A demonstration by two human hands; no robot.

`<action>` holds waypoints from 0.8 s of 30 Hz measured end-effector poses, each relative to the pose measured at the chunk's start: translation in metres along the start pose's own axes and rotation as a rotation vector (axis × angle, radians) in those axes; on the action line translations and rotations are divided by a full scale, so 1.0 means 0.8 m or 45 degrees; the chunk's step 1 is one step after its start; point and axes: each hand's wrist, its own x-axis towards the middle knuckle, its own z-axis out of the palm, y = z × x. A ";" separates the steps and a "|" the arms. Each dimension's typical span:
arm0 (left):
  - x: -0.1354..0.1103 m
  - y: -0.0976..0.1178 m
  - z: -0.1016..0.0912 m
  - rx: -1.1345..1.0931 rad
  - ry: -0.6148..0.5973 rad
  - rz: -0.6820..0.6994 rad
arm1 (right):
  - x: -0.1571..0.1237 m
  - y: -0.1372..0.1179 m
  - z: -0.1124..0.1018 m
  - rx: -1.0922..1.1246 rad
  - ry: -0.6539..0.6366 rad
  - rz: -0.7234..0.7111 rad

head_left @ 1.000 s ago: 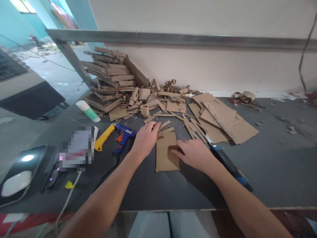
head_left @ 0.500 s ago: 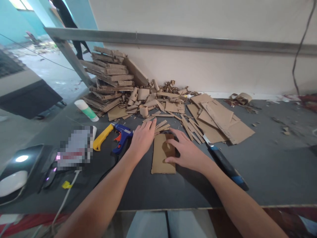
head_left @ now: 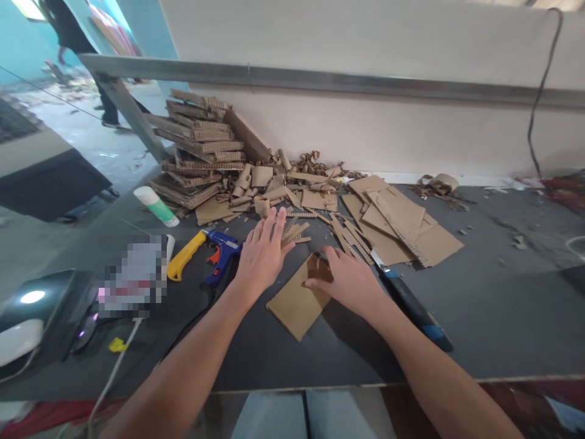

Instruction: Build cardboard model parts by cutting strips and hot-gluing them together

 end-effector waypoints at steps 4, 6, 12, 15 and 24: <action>-0.005 0.005 -0.008 0.035 0.002 0.082 | 0.004 0.005 0.003 0.042 -0.071 0.049; -0.006 0.008 -0.013 0.037 0.046 0.148 | 0.005 0.007 0.007 0.127 -0.074 0.005; -0.005 0.022 -0.023 -0.049 0.101 0.203 | 0.005 0.007 0.022 0.306 -0.038 -0.258; -0.005 0.025 -0.041 -0.056 -0.117 0.085 | 0.006 0.010 0.026 0.265 0.028 -0.328; -0.040 -0.035 -0.115 0.339 -0.575 -0.786 | 0.012 0.016 0.023 0.326 0.095 -0.355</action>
